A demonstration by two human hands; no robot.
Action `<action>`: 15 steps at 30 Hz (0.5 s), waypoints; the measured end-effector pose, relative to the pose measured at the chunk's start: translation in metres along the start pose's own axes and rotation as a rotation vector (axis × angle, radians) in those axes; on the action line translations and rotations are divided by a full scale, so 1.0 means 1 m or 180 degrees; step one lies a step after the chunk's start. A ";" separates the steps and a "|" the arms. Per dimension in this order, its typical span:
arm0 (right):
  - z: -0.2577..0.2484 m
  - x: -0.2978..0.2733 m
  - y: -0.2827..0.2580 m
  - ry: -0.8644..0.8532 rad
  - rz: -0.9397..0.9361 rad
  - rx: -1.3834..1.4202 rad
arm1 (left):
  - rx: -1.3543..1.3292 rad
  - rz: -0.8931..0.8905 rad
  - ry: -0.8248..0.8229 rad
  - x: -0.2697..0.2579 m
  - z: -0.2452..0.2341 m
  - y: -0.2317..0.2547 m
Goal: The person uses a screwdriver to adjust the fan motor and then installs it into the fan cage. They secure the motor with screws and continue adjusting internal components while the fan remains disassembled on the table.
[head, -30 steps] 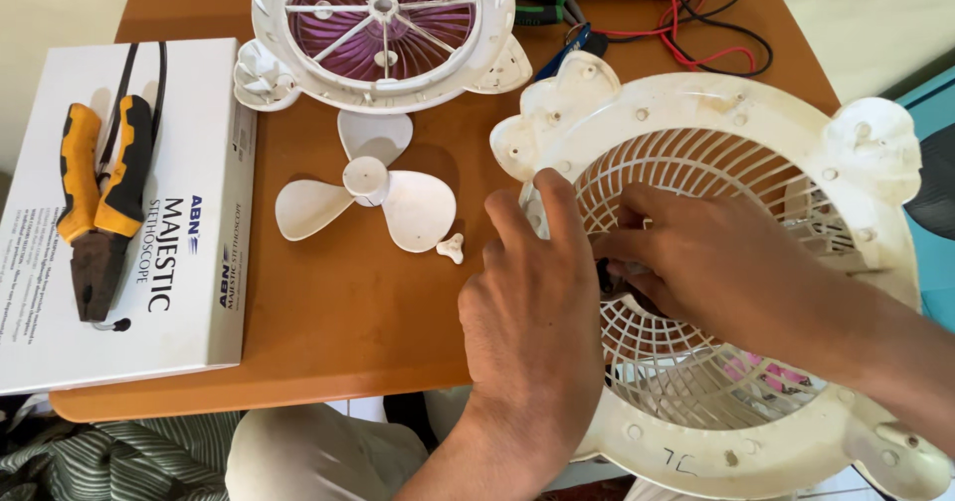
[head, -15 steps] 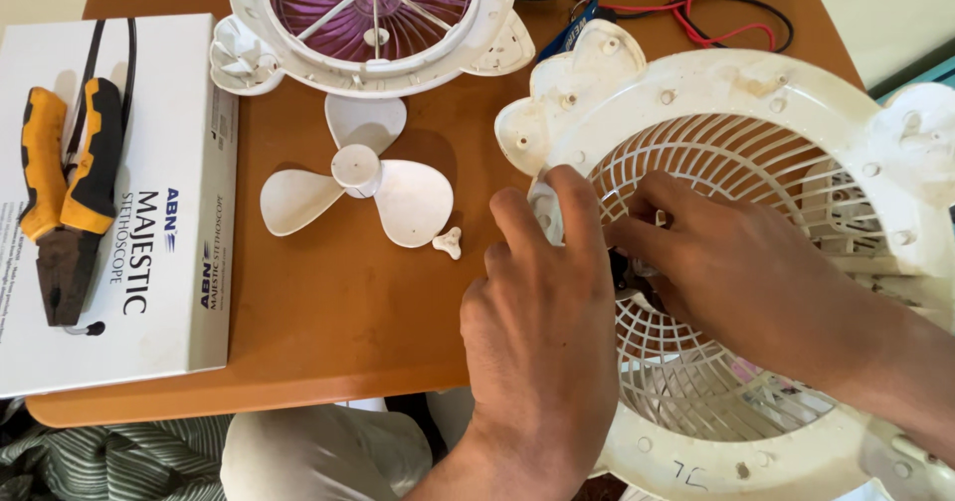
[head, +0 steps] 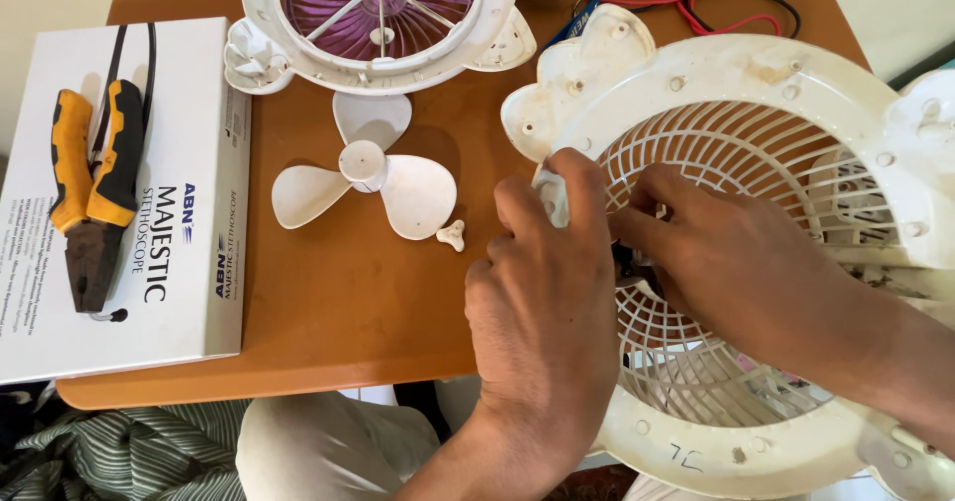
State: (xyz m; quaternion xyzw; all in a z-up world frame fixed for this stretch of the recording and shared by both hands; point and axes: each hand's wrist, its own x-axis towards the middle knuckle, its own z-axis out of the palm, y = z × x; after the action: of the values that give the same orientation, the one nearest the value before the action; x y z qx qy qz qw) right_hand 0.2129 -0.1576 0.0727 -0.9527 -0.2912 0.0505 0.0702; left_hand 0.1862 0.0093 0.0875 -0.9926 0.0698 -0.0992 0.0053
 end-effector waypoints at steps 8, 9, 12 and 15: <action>-0.005 0.000 -0.001 -0.0221 0.0449 0.0382 | -0.0405 -0.0008 0.0015 -0.002 0.002 0.000; -0.005 0.000 -0.001 -0.0074 0.0313 0.0423 | -0.0378 0.0005 -0.0006 -0.002 0.002 0.000; -0.006 0.001 0.001 0.0108 0.0070 0.0567 | -0.0539 0.0010 -0.0072 -0.002 0.002 -0.001; -0.006 0.002 0.005 0.0115 0.0023 0.0712 | -0.0897 -0.0018 -0.0152 -0.002 0.004 -0.001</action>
State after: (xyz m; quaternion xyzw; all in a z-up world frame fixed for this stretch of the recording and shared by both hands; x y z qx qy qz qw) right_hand 0.2181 -0.1613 0.0774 -0.9407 -0.2790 0.0658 0.1812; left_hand 0.1855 0.0101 0.0833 -0.9858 0.0802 -0.0649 -0.1327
